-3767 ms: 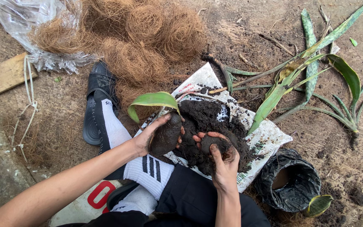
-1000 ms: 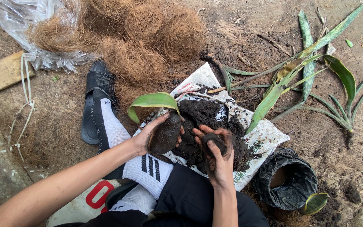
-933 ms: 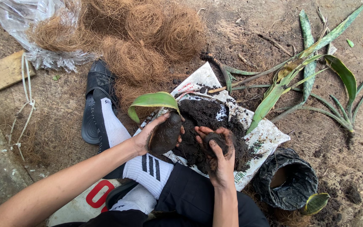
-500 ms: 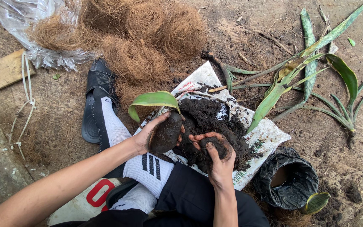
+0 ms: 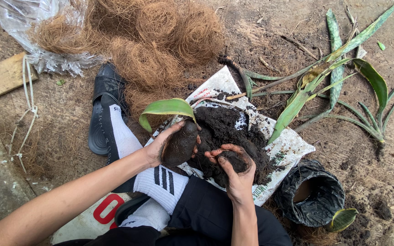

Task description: The person sits on the ground and packs soil around the root ball of a small plant by hand. They repeatedly add soil and press it firmly around the roots to secure the plant.

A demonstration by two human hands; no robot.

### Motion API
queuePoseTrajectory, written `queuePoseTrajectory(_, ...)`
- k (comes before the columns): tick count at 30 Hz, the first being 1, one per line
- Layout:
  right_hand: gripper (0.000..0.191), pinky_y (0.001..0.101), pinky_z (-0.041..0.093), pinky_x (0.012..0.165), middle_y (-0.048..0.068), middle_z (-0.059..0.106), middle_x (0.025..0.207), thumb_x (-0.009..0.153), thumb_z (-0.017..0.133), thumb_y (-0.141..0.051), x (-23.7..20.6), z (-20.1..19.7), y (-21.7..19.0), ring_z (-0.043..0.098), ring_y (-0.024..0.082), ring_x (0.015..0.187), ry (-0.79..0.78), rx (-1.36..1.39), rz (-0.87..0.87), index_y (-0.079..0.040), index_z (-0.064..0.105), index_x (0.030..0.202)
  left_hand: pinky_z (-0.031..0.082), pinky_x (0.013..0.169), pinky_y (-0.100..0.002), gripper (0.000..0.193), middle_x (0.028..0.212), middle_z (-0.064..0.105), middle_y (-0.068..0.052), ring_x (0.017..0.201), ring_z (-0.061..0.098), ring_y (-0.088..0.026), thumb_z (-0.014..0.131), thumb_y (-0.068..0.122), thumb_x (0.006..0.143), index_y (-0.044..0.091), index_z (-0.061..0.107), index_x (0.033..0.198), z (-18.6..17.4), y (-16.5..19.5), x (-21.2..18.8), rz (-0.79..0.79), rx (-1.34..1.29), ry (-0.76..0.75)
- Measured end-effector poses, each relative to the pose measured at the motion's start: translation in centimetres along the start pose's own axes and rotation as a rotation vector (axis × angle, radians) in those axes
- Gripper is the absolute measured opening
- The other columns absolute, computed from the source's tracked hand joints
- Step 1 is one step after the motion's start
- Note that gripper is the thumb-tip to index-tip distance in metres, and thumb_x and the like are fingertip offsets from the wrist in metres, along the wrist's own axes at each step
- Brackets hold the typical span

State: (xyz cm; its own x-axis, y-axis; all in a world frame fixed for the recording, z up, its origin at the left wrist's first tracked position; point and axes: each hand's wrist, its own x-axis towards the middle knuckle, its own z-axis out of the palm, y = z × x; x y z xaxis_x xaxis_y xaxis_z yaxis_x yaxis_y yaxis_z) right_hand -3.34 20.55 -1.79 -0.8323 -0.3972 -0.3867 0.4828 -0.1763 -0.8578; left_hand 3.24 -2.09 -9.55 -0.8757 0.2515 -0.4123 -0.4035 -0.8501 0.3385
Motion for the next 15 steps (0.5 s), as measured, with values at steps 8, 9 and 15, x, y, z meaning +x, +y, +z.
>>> queuePoseTrajectory(8, 0.023, 0.0482, 0.064, 0.089, 0.026, 0.073, 0.101, 0.099, 0.06, -0.006, 0.13, -0.15, 0.12, 0.076, 0.039, 0.098, 0.003, 0.084, -0.033, 0.012, 0.062, 0.112, 0.063, 0.081, -0.038, 0.055, 0.111, 0.07, -0.014, 0.092, 0.073, -0.023, 0.043, 0.049, 0.107, 0.004, 0.055, 0.137, -0.1, 0.01, 0.06, 0.005, 0.007, -0.005)
queuePoseTrajectory(9, 0.023, 0.0491, 0.064, 0.088, 0.026, 0.072, 0.1, 0.1, 0.061, -0.008, 0.09, -0.21, 0.22, 0.075, 0.04, 0.097, 0.009, 0.052, -0.036, 0.012, 0.061, 0.112, 0.063, 0.081, -0.039, 0.056, 0.111, 0.07, -0.014, 0.093, 0.073, -0.023, 0.043, 0.049, 0.107, 0.004, 0.055, 0.137, -0.12, -0.02, 0.04, 0.003, 0.004, -0.006)
queuePoseTrajectory(15, 0.028, 0.054, 0.064, 0.088, 0.027, 0.068, 0.107, 0.102, 0.065, -0.015, 0.46, 0.19, 0.1, 0.073, 0.043, 0.1, 0.043, 0.121, -0.072, 0.008, 0.059, 0.116, 0.063, 0.082, -0.039, 0.058, 0.111, 0.07, -0.014, 0.094, 0.073, -0.024, 0.043, 0.05, 0.105, 0.004, 0.055, 0.137, -0.18, 0.0, 0.13, 0.004, 0.019, -0.015)
